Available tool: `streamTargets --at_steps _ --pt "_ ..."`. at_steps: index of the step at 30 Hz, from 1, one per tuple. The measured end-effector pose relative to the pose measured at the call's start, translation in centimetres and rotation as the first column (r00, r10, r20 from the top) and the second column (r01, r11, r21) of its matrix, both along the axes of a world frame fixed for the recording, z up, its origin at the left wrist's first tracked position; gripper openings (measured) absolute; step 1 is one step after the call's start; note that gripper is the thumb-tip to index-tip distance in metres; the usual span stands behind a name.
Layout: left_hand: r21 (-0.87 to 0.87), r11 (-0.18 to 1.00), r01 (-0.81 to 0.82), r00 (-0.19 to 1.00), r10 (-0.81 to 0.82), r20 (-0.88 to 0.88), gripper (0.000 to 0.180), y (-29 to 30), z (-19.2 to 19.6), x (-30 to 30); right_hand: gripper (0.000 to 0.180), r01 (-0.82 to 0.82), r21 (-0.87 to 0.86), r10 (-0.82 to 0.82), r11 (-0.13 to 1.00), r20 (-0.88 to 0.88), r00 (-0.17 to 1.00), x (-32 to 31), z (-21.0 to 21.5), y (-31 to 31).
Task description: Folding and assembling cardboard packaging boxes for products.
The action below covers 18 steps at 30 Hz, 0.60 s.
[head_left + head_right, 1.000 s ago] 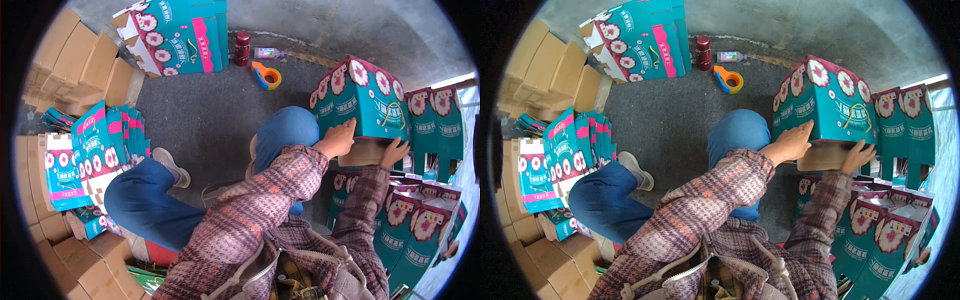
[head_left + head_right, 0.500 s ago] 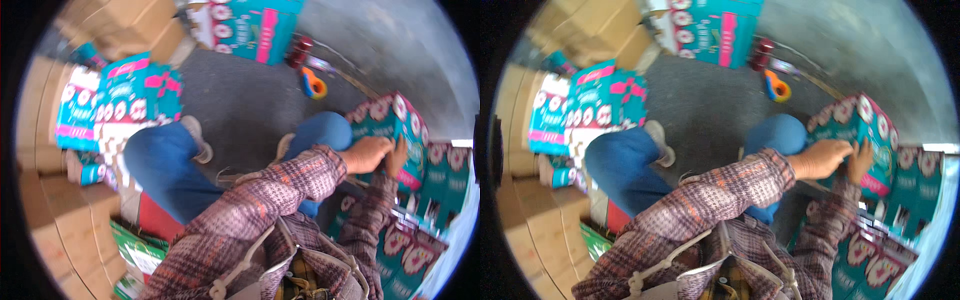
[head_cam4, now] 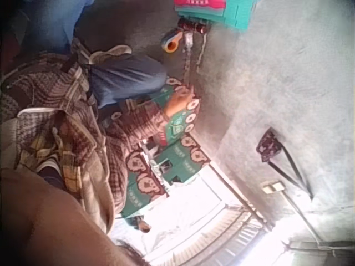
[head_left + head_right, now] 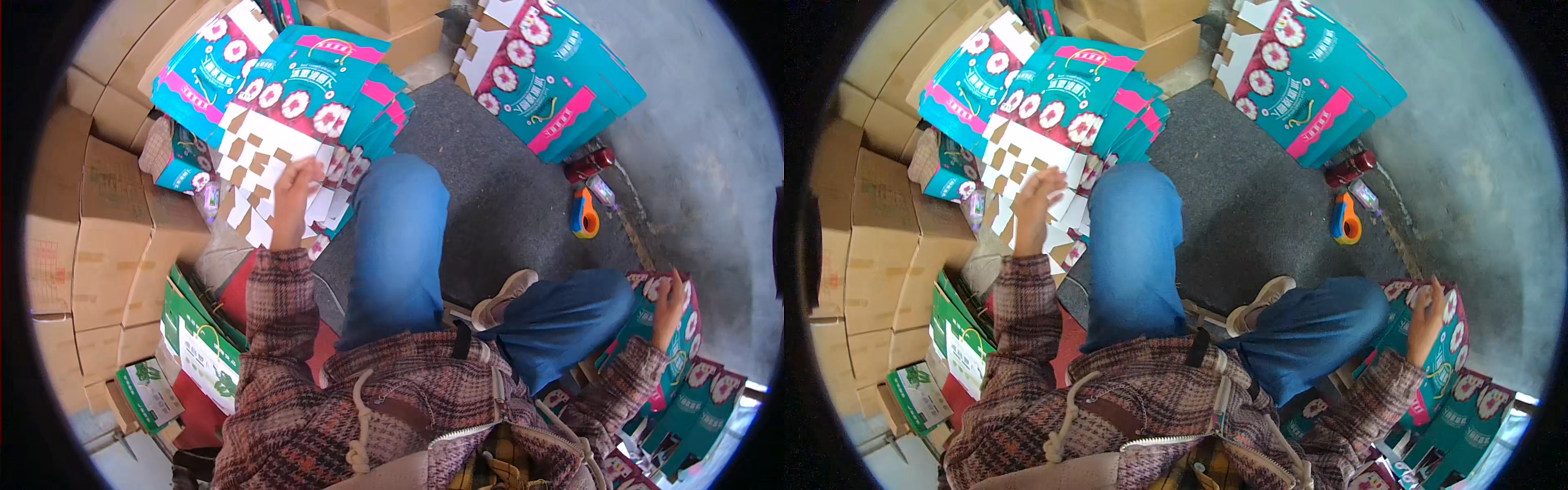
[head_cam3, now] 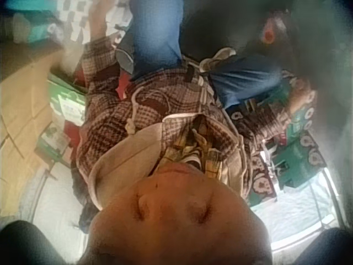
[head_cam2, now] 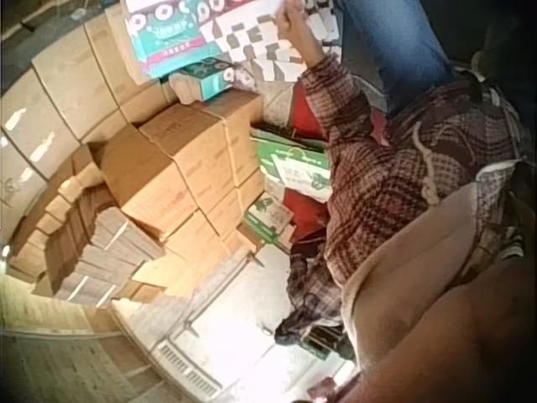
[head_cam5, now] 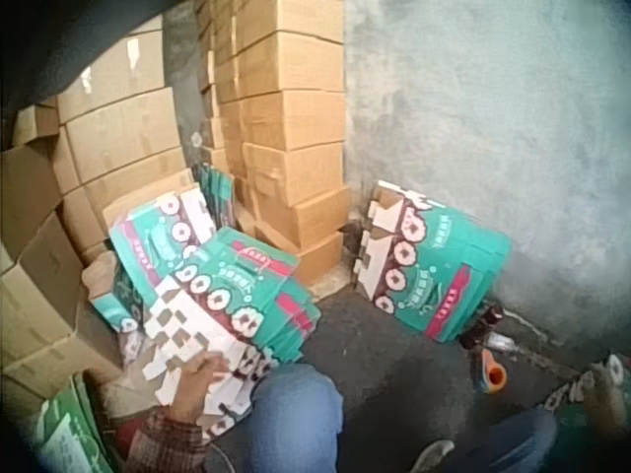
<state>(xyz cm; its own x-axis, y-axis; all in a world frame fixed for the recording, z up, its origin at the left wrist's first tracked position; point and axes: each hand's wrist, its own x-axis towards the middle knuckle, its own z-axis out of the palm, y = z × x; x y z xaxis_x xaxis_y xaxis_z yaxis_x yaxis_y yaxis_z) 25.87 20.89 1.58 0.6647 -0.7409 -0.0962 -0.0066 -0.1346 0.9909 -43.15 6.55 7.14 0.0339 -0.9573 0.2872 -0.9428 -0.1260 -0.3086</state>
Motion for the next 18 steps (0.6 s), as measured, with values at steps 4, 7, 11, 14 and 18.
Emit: streamTargets --at_steps 4,7,11,14,18 --pt "0.03 0.999 -0.024 0.904 0.034 -0.427 0.033 -3.5 -8.4 1.5 0.035 -0.329 0.116 0.277 0.937 0.328 0.903 12.6 1.9 -2.7" --pt "-0.145 0.944 -0.296 0.595 0.064 -0.801 0.041 -7.4 -14.2 5.2 0.033 -0.522 0.249 0.331 0.816 0.539 0.775 18.3 -0.2 -3.8" --pt "-0.213 0.794 -0.57 0.371 0.017 -0.928 0.041 -12.0 -19.3 7.6 0.031 -0.483 0.386 0.368 0.786 0.336 0.867 18.7 -4.8 -4.9" --pt "-0.192 0.735 -0.651 0.326 0.042 -0.944 0.047 -14.6 -20.9 8.1 0.032 -0.431 0.48 0.299 0.764 0.328 0.896 20.3 -4.3 -4.6" --pt "-0.269 0.646 -0.715 0.239 -0.137 -0.961 0.071 -15.8 -22.3 8.7 0.032 -0.437 0.475 0.363 0.764 0.243 0.9 20.5 -5.2 -5.1"
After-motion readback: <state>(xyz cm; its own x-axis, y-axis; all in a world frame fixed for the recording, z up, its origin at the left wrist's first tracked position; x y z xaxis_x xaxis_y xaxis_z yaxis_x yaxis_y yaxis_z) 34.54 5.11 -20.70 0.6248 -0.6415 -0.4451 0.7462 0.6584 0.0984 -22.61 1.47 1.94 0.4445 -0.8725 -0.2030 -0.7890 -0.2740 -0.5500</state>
